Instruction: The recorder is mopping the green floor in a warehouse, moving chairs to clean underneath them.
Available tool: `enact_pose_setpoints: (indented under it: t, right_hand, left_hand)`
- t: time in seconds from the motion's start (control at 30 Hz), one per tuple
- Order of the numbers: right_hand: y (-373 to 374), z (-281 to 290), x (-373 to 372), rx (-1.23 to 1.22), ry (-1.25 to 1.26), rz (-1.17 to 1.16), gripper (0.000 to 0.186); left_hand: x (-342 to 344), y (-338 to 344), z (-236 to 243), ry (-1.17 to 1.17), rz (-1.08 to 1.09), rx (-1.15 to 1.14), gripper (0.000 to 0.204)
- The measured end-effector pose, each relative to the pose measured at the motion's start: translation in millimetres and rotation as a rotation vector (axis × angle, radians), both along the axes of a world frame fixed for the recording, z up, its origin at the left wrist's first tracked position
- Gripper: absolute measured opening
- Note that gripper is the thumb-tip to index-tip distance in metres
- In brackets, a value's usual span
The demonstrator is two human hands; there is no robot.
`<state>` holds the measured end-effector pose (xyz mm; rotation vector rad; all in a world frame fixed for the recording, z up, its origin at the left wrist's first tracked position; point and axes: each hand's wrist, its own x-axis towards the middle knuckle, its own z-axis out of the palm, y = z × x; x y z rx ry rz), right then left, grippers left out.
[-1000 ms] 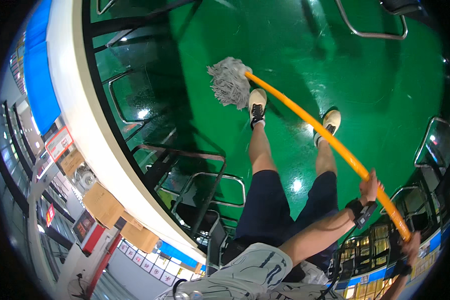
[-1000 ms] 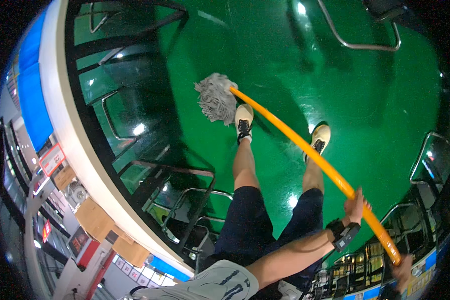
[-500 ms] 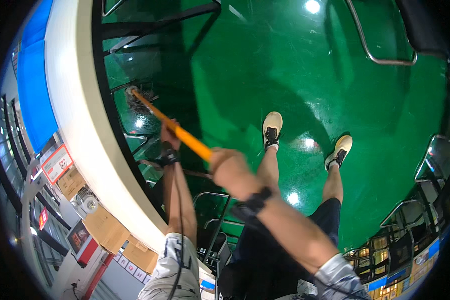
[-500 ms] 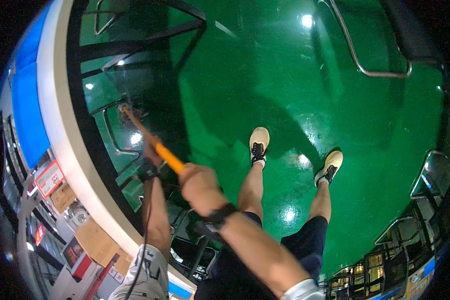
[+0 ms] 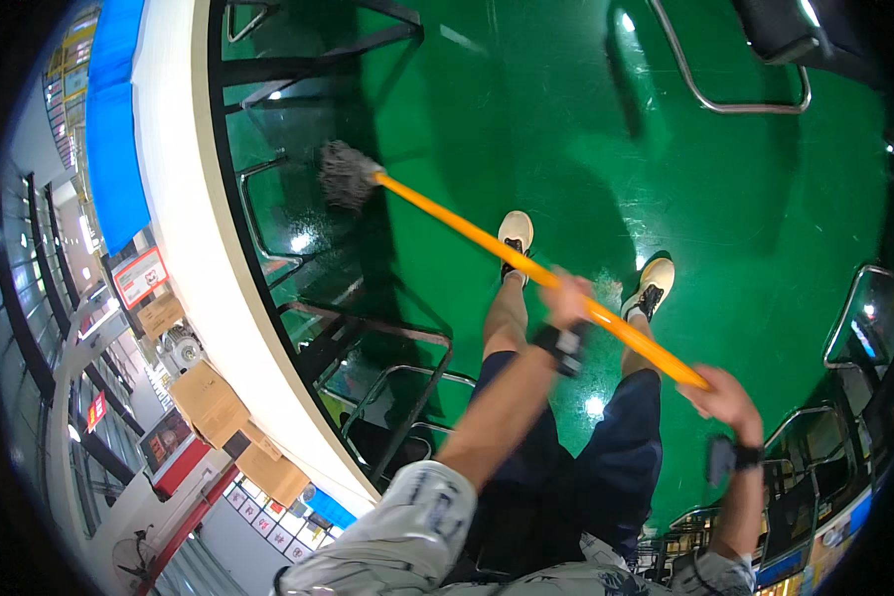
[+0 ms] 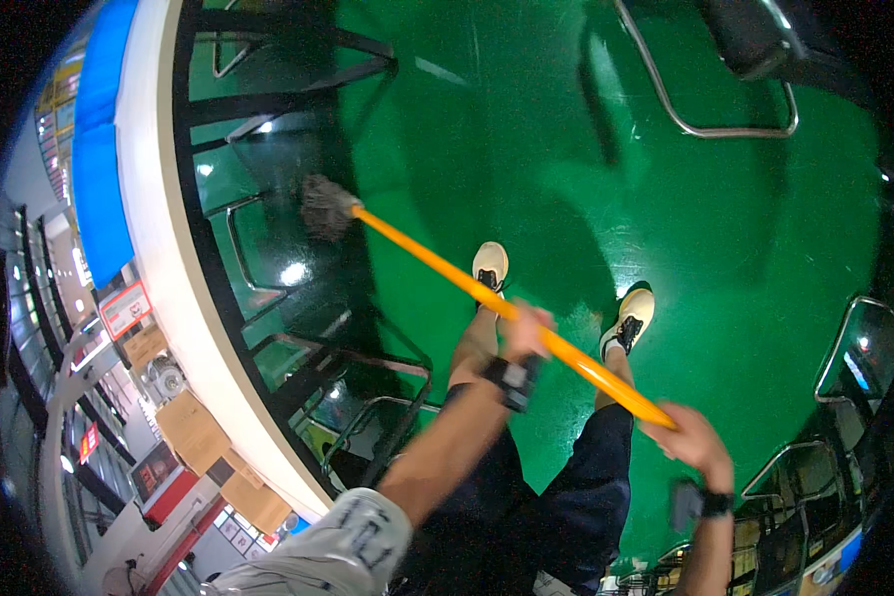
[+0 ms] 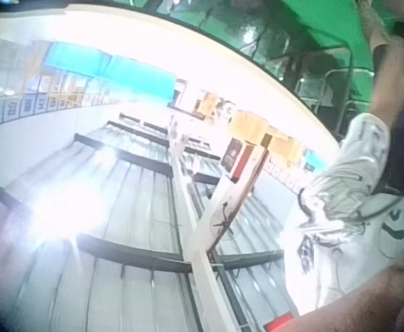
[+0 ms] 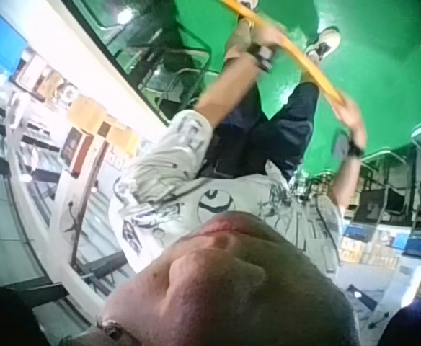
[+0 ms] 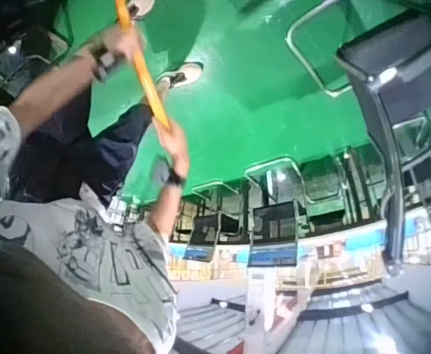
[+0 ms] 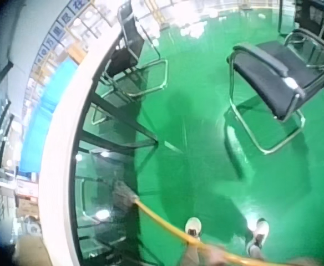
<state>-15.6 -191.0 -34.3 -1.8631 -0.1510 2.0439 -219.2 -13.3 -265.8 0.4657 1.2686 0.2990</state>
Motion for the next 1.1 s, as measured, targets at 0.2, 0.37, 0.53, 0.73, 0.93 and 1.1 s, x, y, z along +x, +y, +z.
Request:
enact_pose_setpoints:
  t: [0.2,0.37,0.53,0.73,0.93,1.1]
  right_hand:
    - [-207,132,5,-0.317,-1.016,0.481,0.036]
    - [-236,152,39,-0.330,-1.095,0.684,0.041]
    - [-13,102,30,-0.293,-0.855,0.671,0.036]
    - [260,-5,-47,0.293,-0.783,0.443,0.038]
    - [414,-8,-124,0.476,-0.588,0.145,0.021]
    - [331,-19,-92,0.320,-0.599,0.232,0.026]
  left_hand:
    - [155,-238,153,0.388,0.149,-0.443,0.018]
    - [176,-198,174,0.084,0.132,-0.864,0.030]
    - [144,-2,147,0.087,0.015,-0.418,0.032]
    - [33,305,65,-0.132,-0.043,0.146,0.023]
    - [-51,482,54,0.052,0.183,0.124,0.024]
    - [-13,411,43,0.180,-0.022,0.130,0.020]
